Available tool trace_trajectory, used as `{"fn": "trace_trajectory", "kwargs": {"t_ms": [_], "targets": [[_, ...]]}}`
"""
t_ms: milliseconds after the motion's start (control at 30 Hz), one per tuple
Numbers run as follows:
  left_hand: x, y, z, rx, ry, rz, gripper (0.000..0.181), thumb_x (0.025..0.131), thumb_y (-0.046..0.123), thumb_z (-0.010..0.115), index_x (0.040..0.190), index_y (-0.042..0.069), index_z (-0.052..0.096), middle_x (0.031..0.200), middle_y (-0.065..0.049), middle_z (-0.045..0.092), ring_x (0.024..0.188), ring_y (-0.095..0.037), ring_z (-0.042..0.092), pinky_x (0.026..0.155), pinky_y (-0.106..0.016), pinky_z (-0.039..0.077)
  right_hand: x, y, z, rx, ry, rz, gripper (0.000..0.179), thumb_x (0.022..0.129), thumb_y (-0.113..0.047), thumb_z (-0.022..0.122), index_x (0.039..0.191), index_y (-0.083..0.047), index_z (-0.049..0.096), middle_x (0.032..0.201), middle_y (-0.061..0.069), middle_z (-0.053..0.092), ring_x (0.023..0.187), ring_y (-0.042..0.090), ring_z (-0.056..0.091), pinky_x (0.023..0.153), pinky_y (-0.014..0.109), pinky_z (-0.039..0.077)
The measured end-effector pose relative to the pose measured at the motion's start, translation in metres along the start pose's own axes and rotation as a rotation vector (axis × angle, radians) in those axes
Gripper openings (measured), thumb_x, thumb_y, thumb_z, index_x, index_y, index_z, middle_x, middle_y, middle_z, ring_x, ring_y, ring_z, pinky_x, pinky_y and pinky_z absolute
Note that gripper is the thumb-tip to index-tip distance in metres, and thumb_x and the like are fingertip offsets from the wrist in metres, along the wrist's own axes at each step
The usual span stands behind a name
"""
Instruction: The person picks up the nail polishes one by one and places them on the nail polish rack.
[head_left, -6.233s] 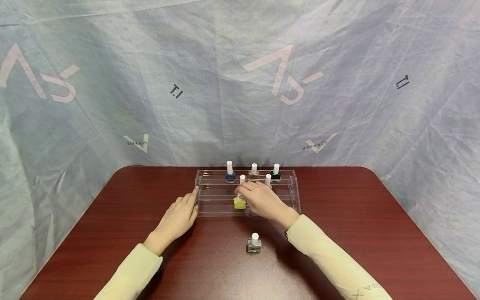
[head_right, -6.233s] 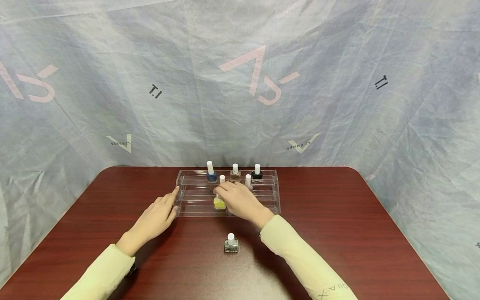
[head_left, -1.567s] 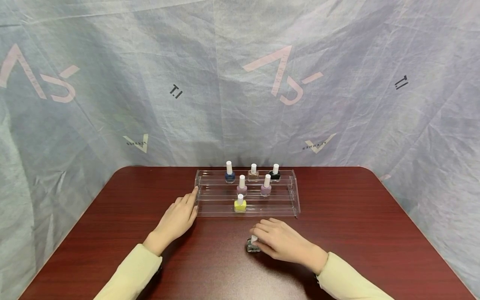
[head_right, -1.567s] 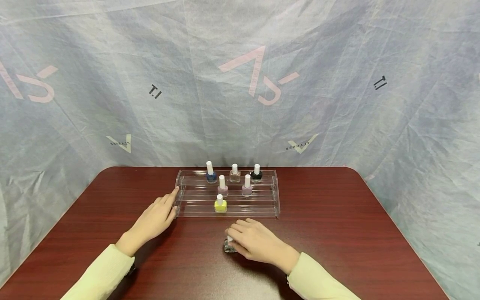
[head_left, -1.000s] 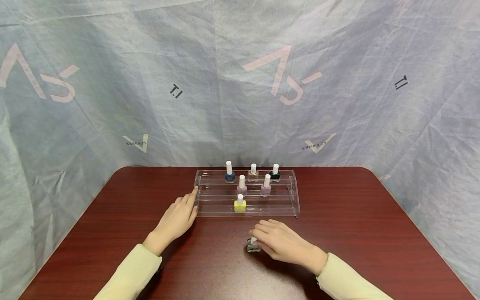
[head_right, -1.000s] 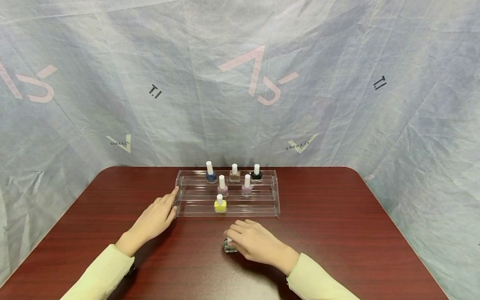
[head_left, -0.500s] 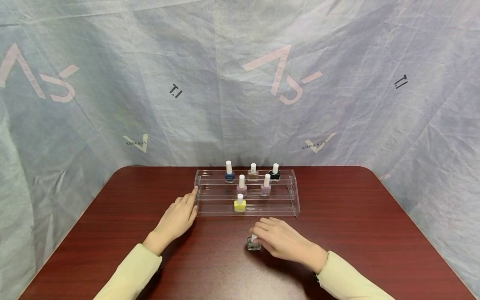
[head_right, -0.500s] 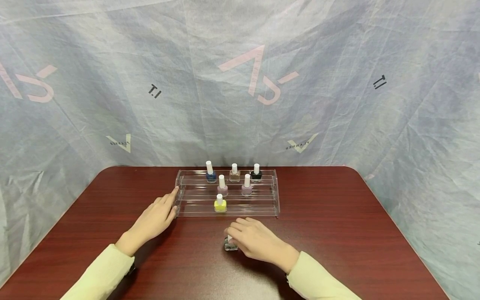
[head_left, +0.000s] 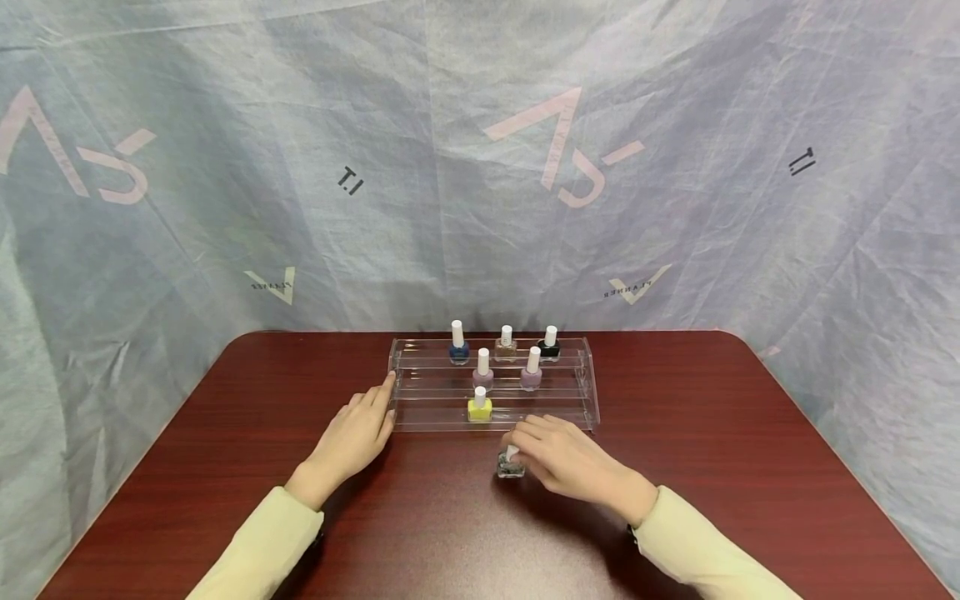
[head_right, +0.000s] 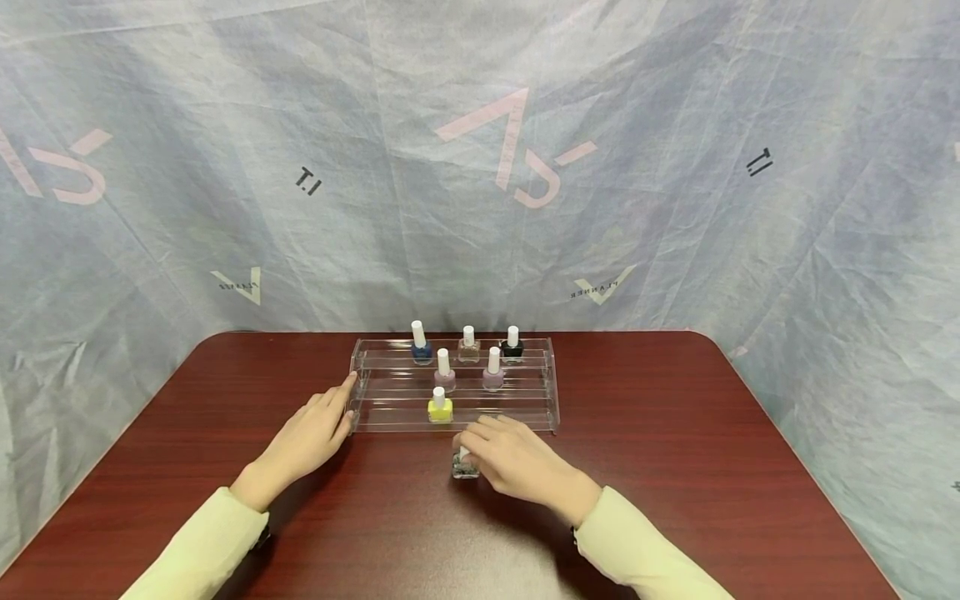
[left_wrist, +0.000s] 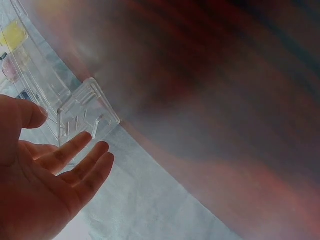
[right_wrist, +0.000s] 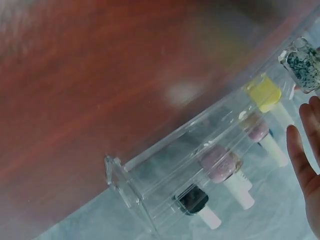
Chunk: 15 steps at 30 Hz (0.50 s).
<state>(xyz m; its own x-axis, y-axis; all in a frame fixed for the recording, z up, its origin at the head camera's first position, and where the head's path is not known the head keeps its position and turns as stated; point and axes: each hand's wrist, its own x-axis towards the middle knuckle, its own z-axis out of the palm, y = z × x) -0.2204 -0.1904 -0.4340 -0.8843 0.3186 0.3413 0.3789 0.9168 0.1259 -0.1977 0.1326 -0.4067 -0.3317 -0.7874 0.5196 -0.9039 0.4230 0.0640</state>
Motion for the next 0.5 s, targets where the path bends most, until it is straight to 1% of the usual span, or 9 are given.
{"fn": "trace_trajectory", "kwargs": {"t_ms": [167, 300, 400, 500], "targets": [[0.000, 0.000, 0.000, 0.000, 0.000, 0.004, 0.058, 0.092, 0.020, 0.051, 0.142, 0.001, 0.028, 0.121, -0.017, 0.056, 0.105, -0.033, 0.055, 0.085, -0.045, 0.047, 0.003, 0.008, -0.004, -0.004, 0.024, 0.012, 0.020, 0.080, -0.012, 0.067, 0.099, -0.012, 0.061, 0.085, -0.008, 0.059, 0.075, 0.006, 0.053, 0.066, 0.021, 0.044], [0.000, 0.000, -0.001, -0.001, 0.001, 0.006, 0.058, 0.092, 0.019, 0.051, 0.142, 0.001, 0.028, 0.121, -0.017, 0.056, 0.105, -0.034, 0.055, 0.086, -0.045, 0.047, 0.005, 0.015, -0.007, -0.017, 0.035, 0.027, 0.022, 0.078, -0.009, 0.067, 0.099, -0.011, 0.061, 0.087, -0.006, 0.060, 0.076, 0.008, 0.055, 0.070, 0.023, 0.047], [0.000, 0.000, -0.001, -0.004, -0.001, 0.002, 0.058, 0.092, 0.019, 0.051, 0.142, 0.001, 0.028, 0.121, -0.018, 0.056, 0.105, -0.034, 0.055, 0.087, -0.045, 0.047, 0.006, 0.019, -0.009, -0.024, 0.036, 0.047, 0.022, 0.079, -0.010, 0.067, 0.100, -0.011, 0.061, 0.089, -0.006, 0.060, 0.079, 0.008, 0.056, 0.072, 0.024, 0.048], [0.000, 0.001, -0.002, -0.006, -0.006, 0.000, 0.058, 0.092, 0.019, 0.050, 0.142, 0.000, 0.028, 0.122, -0.018, 0.056, 0.106, -0.034, 0.055, 0.087, -0.045, 0.046, 0.007, 0.023, -0.012, -0.025, 0.036, 0.068, 0.022, 0.080, -0.010, 0.067, 0.102, -0.012, 0.061, 0.090, -0.006, 0.061, 0.079, 0.008, 0.057, 0.071, 0.024, 0.048]]}}
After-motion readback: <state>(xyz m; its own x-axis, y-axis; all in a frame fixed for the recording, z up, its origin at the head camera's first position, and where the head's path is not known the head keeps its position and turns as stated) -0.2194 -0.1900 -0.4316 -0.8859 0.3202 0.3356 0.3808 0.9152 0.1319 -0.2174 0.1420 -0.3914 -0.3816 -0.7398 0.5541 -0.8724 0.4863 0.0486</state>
